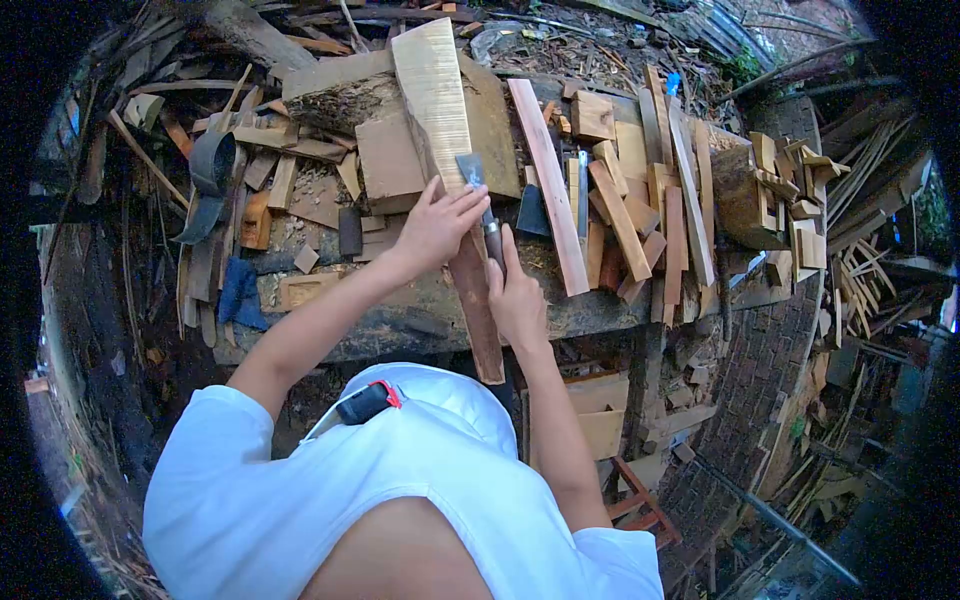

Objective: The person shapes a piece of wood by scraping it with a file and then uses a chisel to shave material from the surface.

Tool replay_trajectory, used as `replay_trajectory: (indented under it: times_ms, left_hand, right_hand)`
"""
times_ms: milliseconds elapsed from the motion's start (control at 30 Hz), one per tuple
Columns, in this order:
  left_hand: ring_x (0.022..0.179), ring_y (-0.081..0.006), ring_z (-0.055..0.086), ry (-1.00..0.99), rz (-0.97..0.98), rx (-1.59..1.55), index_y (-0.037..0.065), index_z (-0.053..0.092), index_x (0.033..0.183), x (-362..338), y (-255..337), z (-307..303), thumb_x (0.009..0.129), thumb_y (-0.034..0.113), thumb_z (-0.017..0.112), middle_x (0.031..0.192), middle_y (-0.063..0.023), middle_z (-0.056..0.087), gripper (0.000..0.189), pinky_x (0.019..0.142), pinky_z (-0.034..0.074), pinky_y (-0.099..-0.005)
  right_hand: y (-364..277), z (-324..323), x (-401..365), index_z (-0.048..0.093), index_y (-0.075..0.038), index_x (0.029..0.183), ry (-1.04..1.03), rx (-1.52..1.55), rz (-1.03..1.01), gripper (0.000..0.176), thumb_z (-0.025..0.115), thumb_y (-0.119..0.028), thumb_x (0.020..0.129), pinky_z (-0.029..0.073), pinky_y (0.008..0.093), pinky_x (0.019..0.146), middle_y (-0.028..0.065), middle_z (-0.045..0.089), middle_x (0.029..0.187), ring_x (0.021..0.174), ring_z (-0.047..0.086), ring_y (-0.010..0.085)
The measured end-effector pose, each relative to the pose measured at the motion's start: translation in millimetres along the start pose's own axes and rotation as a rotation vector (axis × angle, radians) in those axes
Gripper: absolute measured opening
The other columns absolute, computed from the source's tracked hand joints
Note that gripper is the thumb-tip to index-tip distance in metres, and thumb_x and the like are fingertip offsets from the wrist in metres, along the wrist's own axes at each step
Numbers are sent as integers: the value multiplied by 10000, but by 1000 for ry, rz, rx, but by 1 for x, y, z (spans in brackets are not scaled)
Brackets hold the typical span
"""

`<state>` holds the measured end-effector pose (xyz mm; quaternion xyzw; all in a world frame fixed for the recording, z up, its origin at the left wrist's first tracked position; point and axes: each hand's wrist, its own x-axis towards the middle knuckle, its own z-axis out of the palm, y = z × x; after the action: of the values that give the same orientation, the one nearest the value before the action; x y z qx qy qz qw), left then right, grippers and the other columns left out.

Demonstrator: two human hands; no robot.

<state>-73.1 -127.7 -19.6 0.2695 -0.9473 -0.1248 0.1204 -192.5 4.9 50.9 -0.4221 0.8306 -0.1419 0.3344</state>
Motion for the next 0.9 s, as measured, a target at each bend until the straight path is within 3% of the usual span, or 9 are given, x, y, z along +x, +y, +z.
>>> replay_trajectory:
  times_ms: [100,167,267,500,567,767,833,900]
  left_hand:
    - [1330,-201,472,0,40,-82,107,551,1338,-26,26,0,820,79,577,1434,-41,513,519,1149,246,-569]
    - [1313,-202,486,35,81,-97,112,568,1320,-50,47,4,825,97,572,1422,-39,524,495,1142,256,-575]
    - [1310,-178,483,-14,153,-152,143,569,1334,-68,67,-1,842,130,568,1423,-28,524,492,1145,252,-579]
    - [1334,-174,462,69,52,-20,130,548,1353,-10,5,5,810,67,588,1449,-21,500,548,1158,249,-538]
    - [1333,-191,462,82,41,-30,111,548,1348,-4,0,6,803,69,594,1447,-28,499,549,1156,256,-530]
    - [1325,-199,469,61,109,-110,110,550,1347,-53,49,1,817,81,576,1438,-33,507,531,1136,293,-509]
    - [1327,-194,468,62,100,-143,113,554,1343,-50,46,5,823,82,572,1440,-33,506,521,1125,315,-479]
    - [1333,-191,463,119,101,-73,105,551,1339,-32,28,11,829,71,565,1441,-33,505,512,1115,328,-453]
  right_hand:
    - [31,9,-33,296,-244,1519,42,43,-87,557,479,-275,994,502,506,801,331,635,1049,992,605,496]
    - [57,14,-64,276,-237,1525,82,59,-173,567,463,-307,995,509,546,707,287,672,917,833,647,480]
    - [77,9,-91,280,-222,1526,13,46,-124,569,464,-292,993,515,527,720,279,675,939,840,653,465]
    - [16,8,-16,297,-221,1516,133,32,-170,557,469,-307,993,500,565,720,293,668,919,834,638,489]
    - [3,2,-7,304,-266,1513,47,-20,-32,536,462,-313,1002,486,550,753,323,653,944,897,616,518]
    - [41,6,-62,310,-199,1517,18,96,-91,572,507,-258,983,497,506,784,309,650,1029,953,624,495]
    - [42,4,-63,310,-234,1513,52,107,-137,560,483,-291,984,495,567,715,318,656,889,830,636,500]
    - [34,2,-40,311,-248,1511,67,78,-127,554,480,-302,986,498,565,715,318,656,887,831,635,501]
